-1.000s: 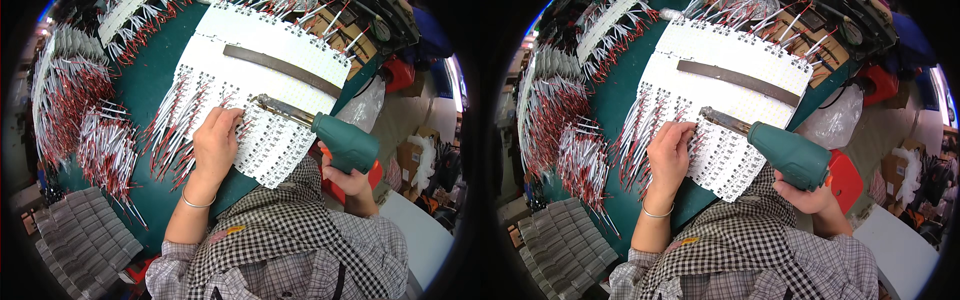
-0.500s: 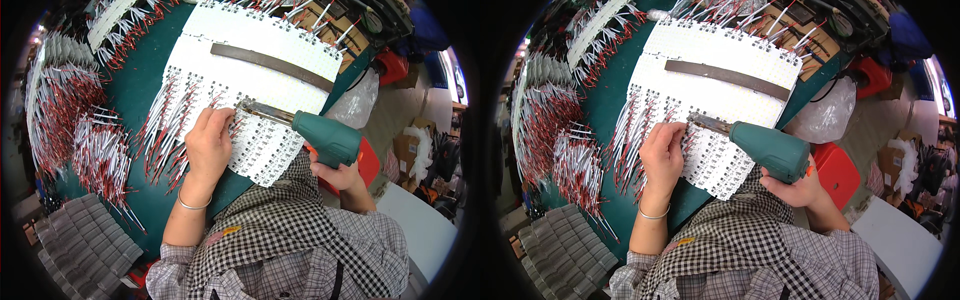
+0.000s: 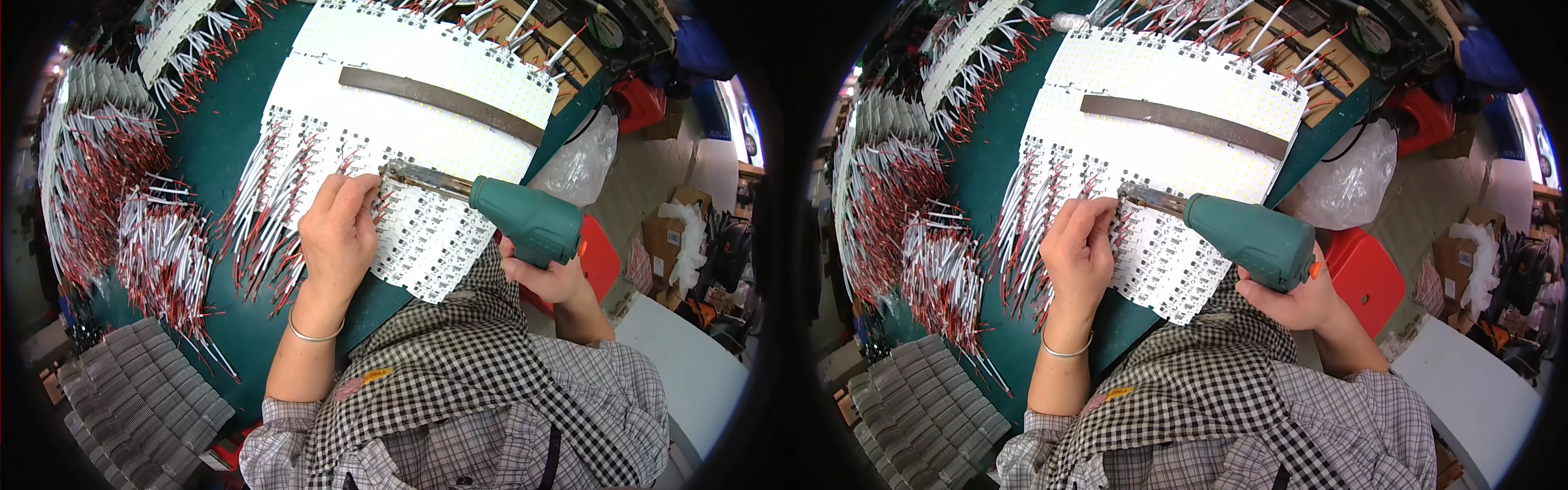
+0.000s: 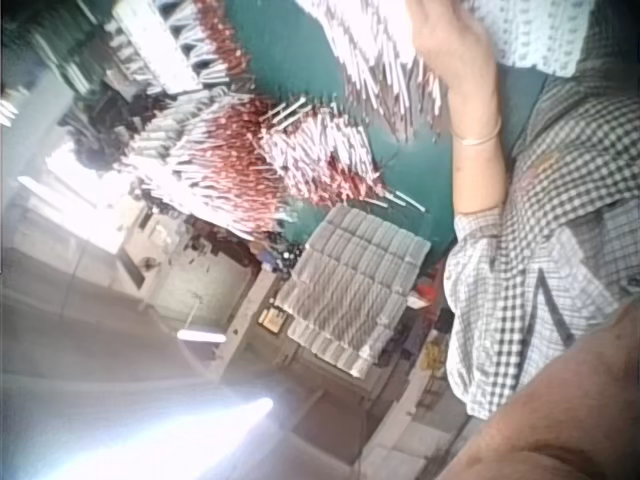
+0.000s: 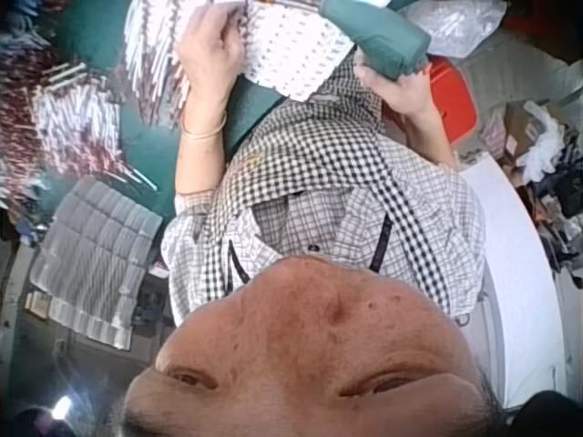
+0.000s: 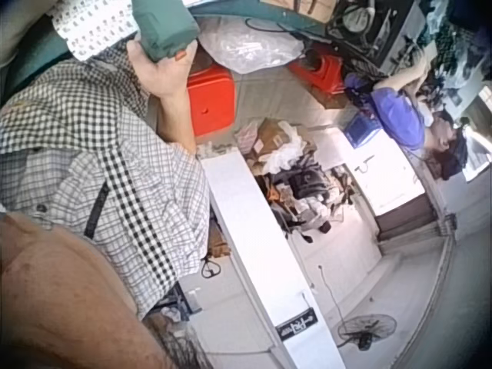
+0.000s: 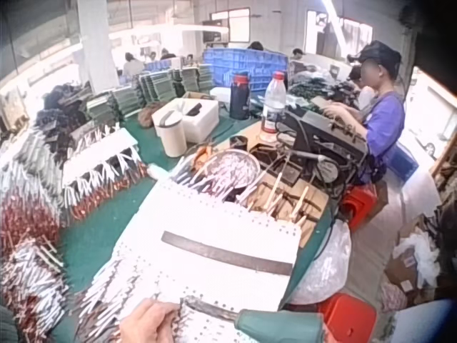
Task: The person holds a heat tool in one hand and gathers wires on LED panels with the other hand, applying the heated tool to the wire ends.
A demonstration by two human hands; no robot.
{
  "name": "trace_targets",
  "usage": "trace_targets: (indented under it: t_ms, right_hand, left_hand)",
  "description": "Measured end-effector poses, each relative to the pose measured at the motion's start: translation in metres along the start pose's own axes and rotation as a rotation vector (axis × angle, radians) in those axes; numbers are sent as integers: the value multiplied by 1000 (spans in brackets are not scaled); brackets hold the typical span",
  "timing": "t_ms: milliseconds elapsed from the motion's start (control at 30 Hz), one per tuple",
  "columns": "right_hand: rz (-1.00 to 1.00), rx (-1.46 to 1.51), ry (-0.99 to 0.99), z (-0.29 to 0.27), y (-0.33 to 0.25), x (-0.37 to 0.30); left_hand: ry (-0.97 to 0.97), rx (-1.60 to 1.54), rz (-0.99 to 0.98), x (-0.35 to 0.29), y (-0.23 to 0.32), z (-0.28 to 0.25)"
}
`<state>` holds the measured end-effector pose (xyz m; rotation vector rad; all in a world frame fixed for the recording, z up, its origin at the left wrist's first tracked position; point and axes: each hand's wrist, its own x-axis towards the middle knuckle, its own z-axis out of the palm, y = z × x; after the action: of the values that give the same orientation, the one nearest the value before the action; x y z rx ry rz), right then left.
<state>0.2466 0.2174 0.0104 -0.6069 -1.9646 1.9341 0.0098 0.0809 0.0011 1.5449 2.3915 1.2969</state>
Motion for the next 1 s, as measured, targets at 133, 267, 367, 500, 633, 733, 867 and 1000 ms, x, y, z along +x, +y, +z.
trace_targets:
  t_ms: [133,267,367,500,633,733,867,1000]
  right_hand:
    - [4,53,9,0,-3,-1]
    - [-75,185,-10,-7,3,-3]
    - [-26,210,-7,-8,5,-7]
    - [-73,154,-27,-8,7,-8]
    - [-41,294,42,-3,-6,-8]
    - [-42,284,47,-4,-7,-15]
    - [-25,294,39,-4,-6,-20]
    - [-25,304,51,-4,-5,-22]
  left_hand:
    - [1,-2,4,0,0,0]
    - [14,-5,19,1,-1,1]
    - [9,-1,6,-1,0,0]
    - [-4,-2,-27,0,3,-1]
    - [-47,-88,-59,3,0,-3]
    - [-70,-158,-37,5,-3,-3]
    - [-93,-261,-196,4,-7,-5]
    - [-106,-428,-392,3,-9,-4]
